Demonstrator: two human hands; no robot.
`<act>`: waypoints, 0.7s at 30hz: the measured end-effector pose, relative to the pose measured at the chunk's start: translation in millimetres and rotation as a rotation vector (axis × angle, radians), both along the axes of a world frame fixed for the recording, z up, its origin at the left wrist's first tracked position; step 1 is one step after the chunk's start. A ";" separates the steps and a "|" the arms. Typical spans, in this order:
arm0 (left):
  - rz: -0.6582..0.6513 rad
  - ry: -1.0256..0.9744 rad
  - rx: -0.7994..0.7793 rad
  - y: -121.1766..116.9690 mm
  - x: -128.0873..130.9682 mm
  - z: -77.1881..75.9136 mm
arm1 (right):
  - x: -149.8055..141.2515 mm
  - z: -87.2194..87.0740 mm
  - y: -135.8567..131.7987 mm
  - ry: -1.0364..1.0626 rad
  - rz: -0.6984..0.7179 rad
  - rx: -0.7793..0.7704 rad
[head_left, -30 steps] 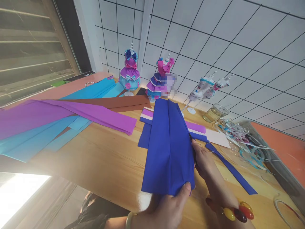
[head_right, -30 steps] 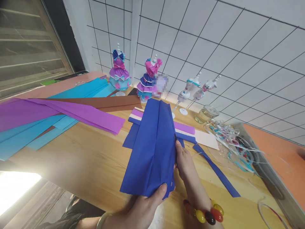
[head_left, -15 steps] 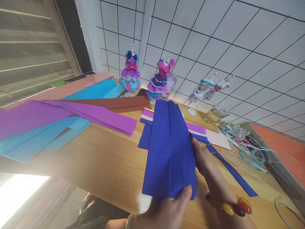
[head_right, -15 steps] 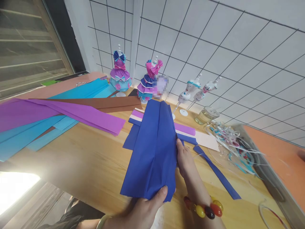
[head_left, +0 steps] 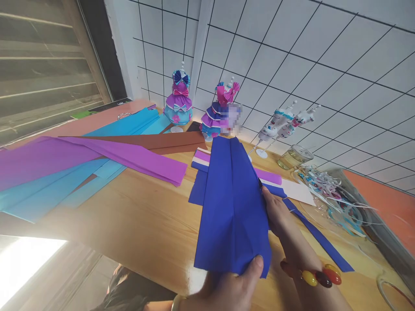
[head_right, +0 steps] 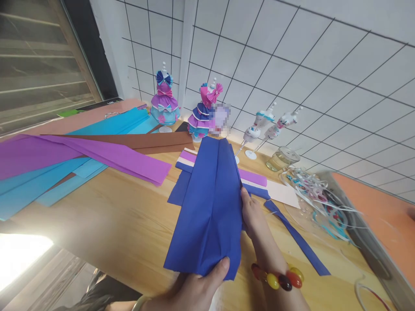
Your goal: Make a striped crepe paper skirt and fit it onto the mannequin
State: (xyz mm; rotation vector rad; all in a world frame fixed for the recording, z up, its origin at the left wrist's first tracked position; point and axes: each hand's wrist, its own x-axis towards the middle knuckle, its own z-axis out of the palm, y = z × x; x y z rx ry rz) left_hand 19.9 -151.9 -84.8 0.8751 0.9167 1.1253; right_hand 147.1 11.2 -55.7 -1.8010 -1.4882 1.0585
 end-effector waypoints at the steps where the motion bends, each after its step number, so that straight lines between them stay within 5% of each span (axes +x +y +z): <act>1: 0.028 0.030 -0.032 0.4 1.8 1.4 | -0.8 1.0 0.4 0.008 -0.005 -0.023; 5: 0.159 0.191 -0.152 0.9 7.2 6.5 | -3.6 4.4 1.3 0.050 -0.038 -0.102; 14: 0.015 -0.169 -0.078 4.3 11.3 5.8 | -7.6 7.2 8.7 0.155 -0.117 -0.199; 21: 0.024 -0.097 -0.081 3.2 8.5 5.1 | -9.0 6.7 11.7 0.172 -0.114 -0.191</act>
